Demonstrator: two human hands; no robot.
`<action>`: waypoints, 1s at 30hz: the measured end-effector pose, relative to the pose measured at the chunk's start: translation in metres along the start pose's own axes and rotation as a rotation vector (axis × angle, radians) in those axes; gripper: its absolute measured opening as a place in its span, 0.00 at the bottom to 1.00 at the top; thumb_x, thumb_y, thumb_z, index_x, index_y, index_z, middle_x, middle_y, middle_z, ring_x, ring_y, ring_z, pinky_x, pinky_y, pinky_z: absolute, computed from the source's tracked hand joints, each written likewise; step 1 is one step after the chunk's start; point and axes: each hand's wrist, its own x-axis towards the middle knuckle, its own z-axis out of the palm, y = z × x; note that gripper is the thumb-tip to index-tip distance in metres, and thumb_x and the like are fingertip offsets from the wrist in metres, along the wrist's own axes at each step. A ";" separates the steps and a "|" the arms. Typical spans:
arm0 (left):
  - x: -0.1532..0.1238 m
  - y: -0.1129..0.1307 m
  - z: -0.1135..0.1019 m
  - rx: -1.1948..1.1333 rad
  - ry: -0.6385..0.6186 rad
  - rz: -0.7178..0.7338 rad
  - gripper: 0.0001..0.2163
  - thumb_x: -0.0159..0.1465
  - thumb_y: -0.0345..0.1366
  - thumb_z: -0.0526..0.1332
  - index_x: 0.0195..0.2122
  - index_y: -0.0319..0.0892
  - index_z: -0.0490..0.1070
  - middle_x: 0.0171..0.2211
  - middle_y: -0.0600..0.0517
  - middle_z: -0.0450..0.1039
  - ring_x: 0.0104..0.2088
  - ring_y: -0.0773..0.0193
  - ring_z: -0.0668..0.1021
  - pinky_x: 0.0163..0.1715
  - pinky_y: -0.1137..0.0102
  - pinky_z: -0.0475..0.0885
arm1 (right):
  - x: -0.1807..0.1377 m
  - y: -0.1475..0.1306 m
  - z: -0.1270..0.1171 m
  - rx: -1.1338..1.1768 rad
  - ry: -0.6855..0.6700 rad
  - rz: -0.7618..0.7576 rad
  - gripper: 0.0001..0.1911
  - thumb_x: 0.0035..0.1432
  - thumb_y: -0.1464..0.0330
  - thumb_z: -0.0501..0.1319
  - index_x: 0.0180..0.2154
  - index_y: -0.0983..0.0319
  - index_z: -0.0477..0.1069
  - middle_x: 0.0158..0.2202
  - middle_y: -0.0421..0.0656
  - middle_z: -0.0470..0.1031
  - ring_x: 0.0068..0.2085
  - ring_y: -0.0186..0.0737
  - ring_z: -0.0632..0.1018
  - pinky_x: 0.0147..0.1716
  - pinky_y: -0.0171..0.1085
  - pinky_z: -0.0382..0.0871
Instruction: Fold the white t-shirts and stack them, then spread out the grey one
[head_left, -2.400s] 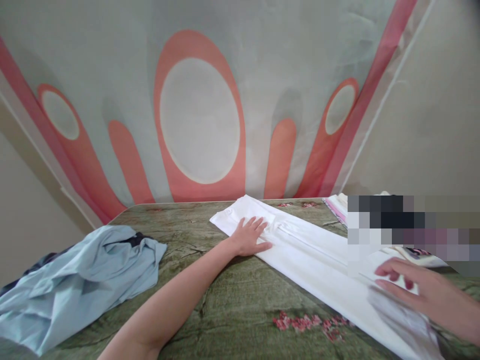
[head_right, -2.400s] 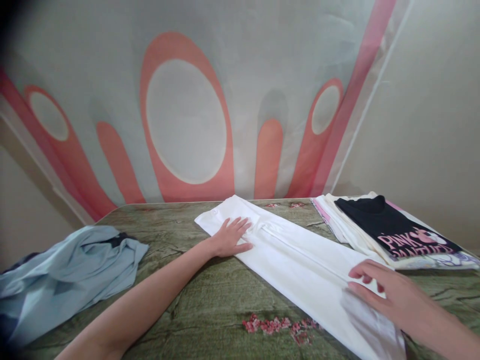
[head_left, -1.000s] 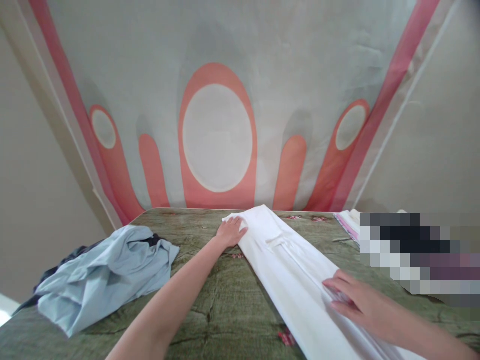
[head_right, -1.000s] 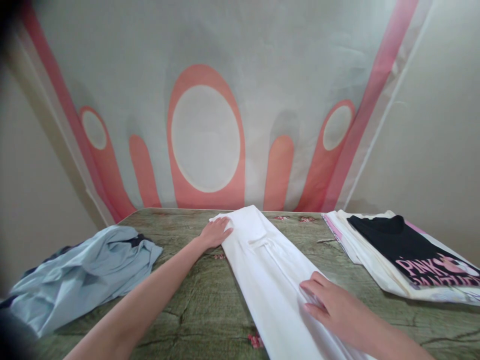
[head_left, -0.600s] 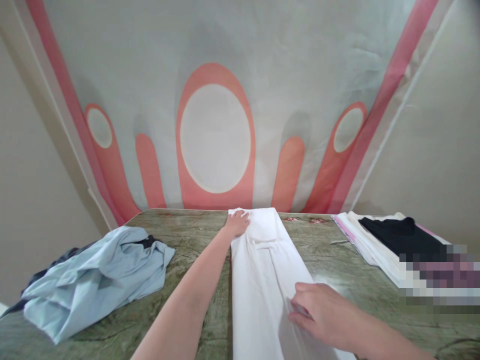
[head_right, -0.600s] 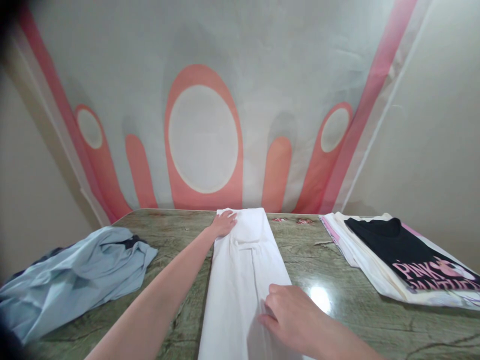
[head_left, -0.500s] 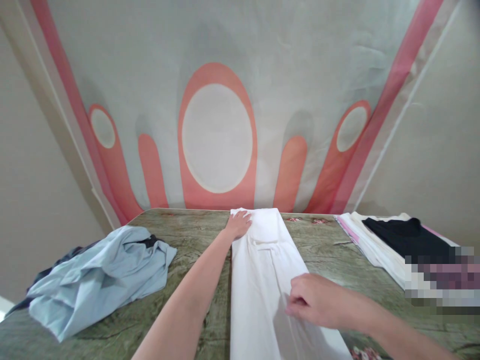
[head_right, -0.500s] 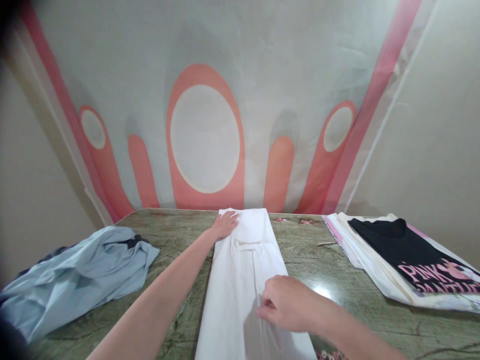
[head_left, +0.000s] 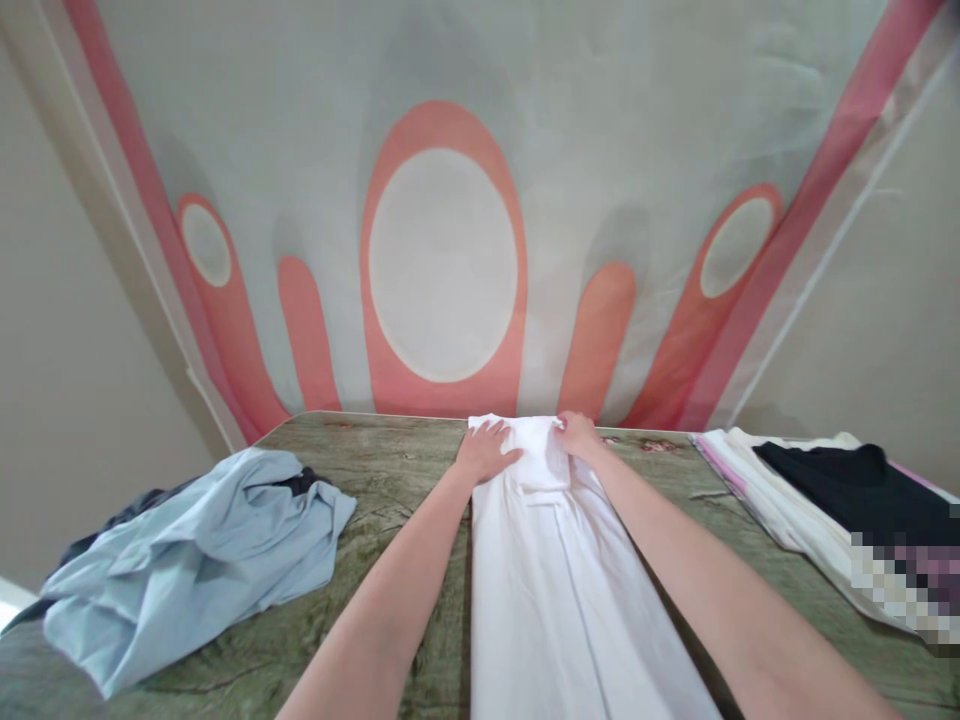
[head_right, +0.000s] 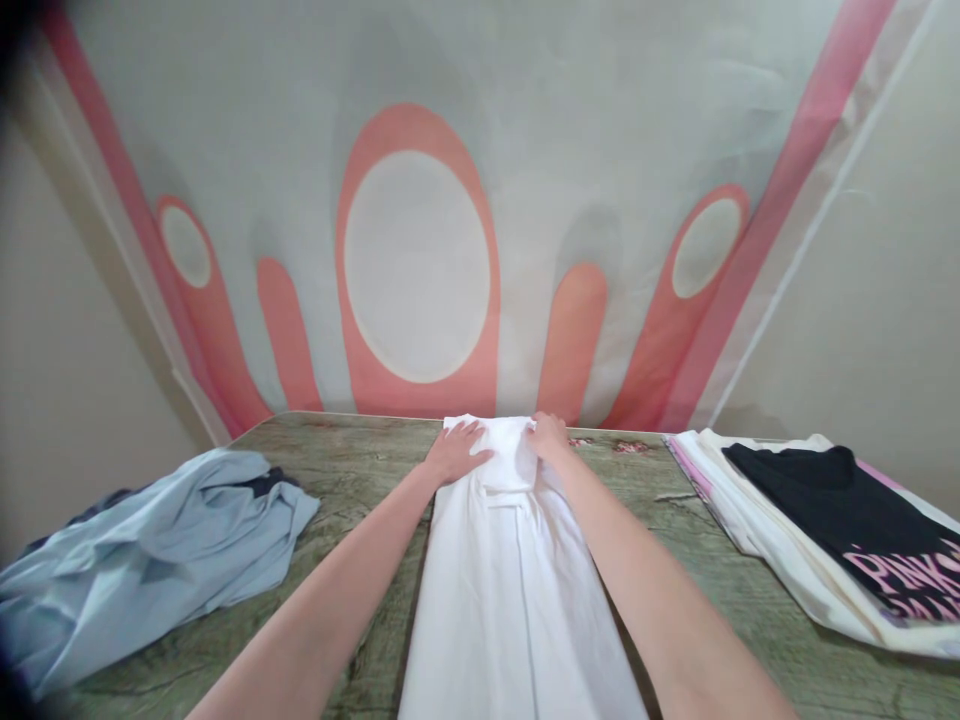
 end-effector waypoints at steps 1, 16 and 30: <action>0.000 0.000 -0.001 -0.007 -0.005 -0.003 0.33 0.59 0.62 0.38 0.60 0.49 0.51 0.63 0.53 0.46 0.62 0.53 0.49 0.58 0.54 0.45 | 0.003 0.000 0.004 -0.011 0.005 0.014 0.16 0.53 0.66 0.57 0.44 0.64 0.71 0.43 0.51 0.74 0.44 0.44 0.73 0.43 0.37 0.61; -0.008 0.012 -0.014 0.022 -0.008 -0.019 0.25 0.65 0.52 0.38 0.59 0.47 0.52 0.63 0.51 0.47 0.61 0.53 0.50 0.58 0.53 0.45 | -0.010 0.011 0.004 -0.032 0.069 -0.059 0.18 0.58 0.69 0.50 0.48 0.66 0.66 0.46 0.54 0.70 0.48 0.49 0.69 0.47 0.45 0.58; -0.049 0.047 -0.010 -0.005 -0.049 0.105 0.32 0.63 0.56 0.37 0.61 0.40 0.48 0.64 0.46 0.42 0.62 0.55 0.47 0.58 0.56 0.45 | -0.031 -0.006 0.018 -0.093 -0.260 -0.276 0.31 0.60 0.51 0.42 0.60 0.57 0.52 0.64 0.44 0.45 0.63 0.49 0.48 0.58 0.55 0.39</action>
